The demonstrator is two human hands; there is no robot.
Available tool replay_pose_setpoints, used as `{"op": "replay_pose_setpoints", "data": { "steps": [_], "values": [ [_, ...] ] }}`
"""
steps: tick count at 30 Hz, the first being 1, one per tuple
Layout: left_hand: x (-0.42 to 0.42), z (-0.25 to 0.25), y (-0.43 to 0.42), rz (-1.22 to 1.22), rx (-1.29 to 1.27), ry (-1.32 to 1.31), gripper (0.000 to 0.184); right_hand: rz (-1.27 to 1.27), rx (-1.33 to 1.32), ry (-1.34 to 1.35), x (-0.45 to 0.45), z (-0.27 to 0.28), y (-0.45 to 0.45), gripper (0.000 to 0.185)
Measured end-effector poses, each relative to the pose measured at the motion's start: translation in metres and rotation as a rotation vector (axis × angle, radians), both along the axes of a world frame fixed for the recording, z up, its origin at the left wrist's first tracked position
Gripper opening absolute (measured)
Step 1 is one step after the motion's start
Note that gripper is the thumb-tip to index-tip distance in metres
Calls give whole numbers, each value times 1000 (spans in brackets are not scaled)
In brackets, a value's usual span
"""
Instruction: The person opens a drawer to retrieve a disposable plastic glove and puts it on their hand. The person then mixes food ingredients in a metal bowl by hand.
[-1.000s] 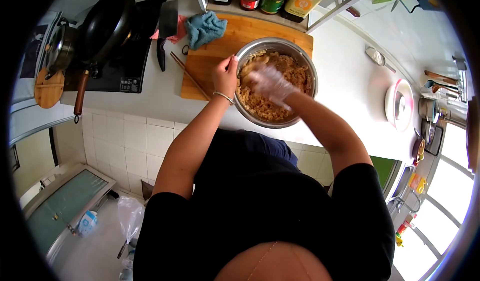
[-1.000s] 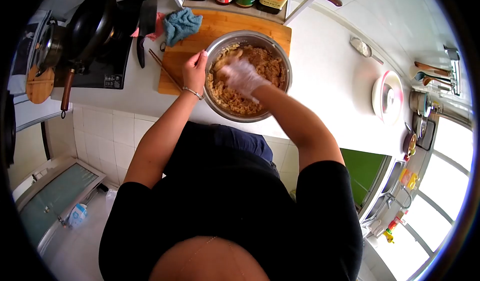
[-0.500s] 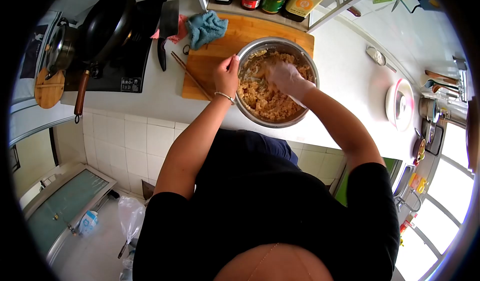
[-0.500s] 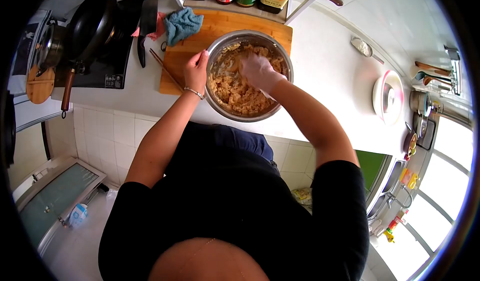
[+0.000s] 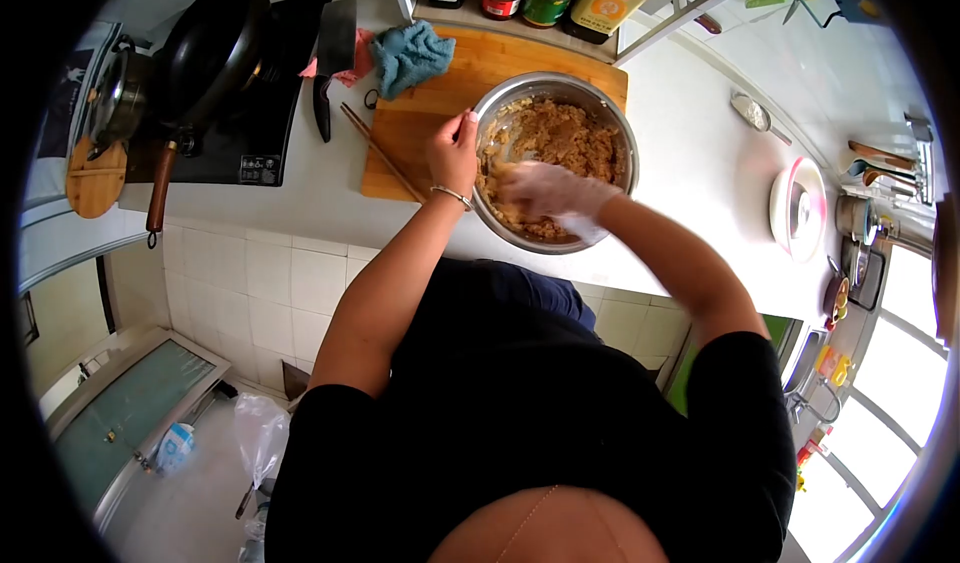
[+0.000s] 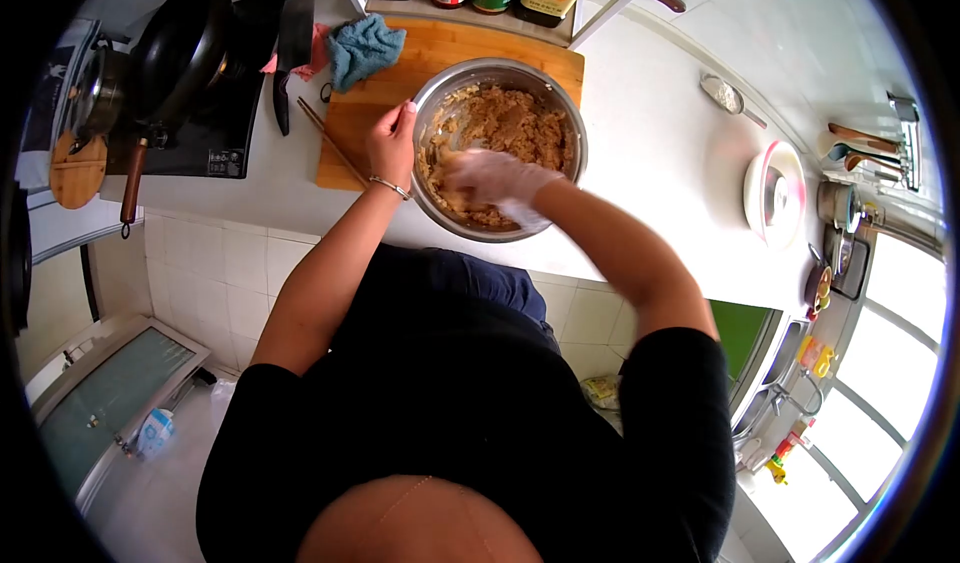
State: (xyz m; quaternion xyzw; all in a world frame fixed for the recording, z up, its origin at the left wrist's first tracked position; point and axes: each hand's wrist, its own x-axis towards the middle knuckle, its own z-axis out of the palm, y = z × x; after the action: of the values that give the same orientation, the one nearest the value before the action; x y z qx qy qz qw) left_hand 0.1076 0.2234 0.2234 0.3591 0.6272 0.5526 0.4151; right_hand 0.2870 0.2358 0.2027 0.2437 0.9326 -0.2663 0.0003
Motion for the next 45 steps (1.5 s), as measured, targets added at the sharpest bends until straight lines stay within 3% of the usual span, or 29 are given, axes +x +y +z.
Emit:
{"op": "replay_pose_setpoints", "data": {
  "steps": [1,4,6,8,10,11,13,14,16,18,19,21,22,23,25,26,28,29,30,33,36,41,42,44,45],
  "values": [
    [0,-6,0,0,22,-1,35,-4,-175,-283,14,9,13,31],
    [0,1,-4,-37,-39,-62,37,199,229,-941,-16,96,18,30],
    [1,5,-8,-18,-53,-97,38,-412,404,-477,-22,44,21,28],
    [0,2,-13,3,-76,-130,39,-551,152,-116,-54,45,14,17],
    [-3,-8,-18,67,-20,-53,39,119,155,-570,-66,65,-3,8],
    [-9,0,-23,-19,-93,-81,39,120,158,-566,-60,62,-8,8],
    [-23,3,-26,-83,-196,-167,38,421,-2,-585,-44,51,-12,14],
    [-27,7,-28,-159,-304,-257,38,420,-3,-581,-47,65,-7,14],
    [-29,12,-30,-212,-306,-265,38,364,409,-7,-47,90,19,7],
    [-33,14,-29,-270,-263,-207,35,63,319,-209,-42,47,53,12],
    [-38,5,-31,-322,-250,-176,33,-84,223,-689,-36,71,59,26],
    [-42,18,-45,-320,-336,-238,32,21,595,-532,16,51,58,36],
    [-39,25,-54,-315,-416,-301,31,-314,246,-529,13,76,43,36],
    [-35,28,-67,-324,-460,-333,30,-315,246,-538,22,79,31,36],
    [-37,29,-78,-429,-553,-357,30,-318,331,3,41,77,16,29],
    [-42,33,-68,-499,-560,-253,29,-323,323,-4,40,82,17,29],
    [-53,-3,-26,-546,-252,-91,35,-339,274,-114,35,93,16,33],
    [-42,-5,-3,-447,-129,-71,37,-495,60,-181,28,97,15,26],
    [-29,-4,13,-344,-2,-54,39,-498,67,-181,24,97,10,26],
    [-13,-10,30,-401,-102,106,39,-251,281,70,26,88,-4,14],
    [-10,-7,27,-357,32,168,37,-163,278,-66,19,94,17,15],
    [-12,-3,26,-398,11,144,37,-18,294,-80,10,84,63,20],
    [-12,-1,25,-394,-7,156,37,-22,293,-82,14,83,61,20],
    [-11,1,24,-389,-26,157,38,-265,153,-232,26,83,56,20],
    [-10,1,24,-364,-3,142,38,-377,58,-274,41,57,53,24]
  ]
}}
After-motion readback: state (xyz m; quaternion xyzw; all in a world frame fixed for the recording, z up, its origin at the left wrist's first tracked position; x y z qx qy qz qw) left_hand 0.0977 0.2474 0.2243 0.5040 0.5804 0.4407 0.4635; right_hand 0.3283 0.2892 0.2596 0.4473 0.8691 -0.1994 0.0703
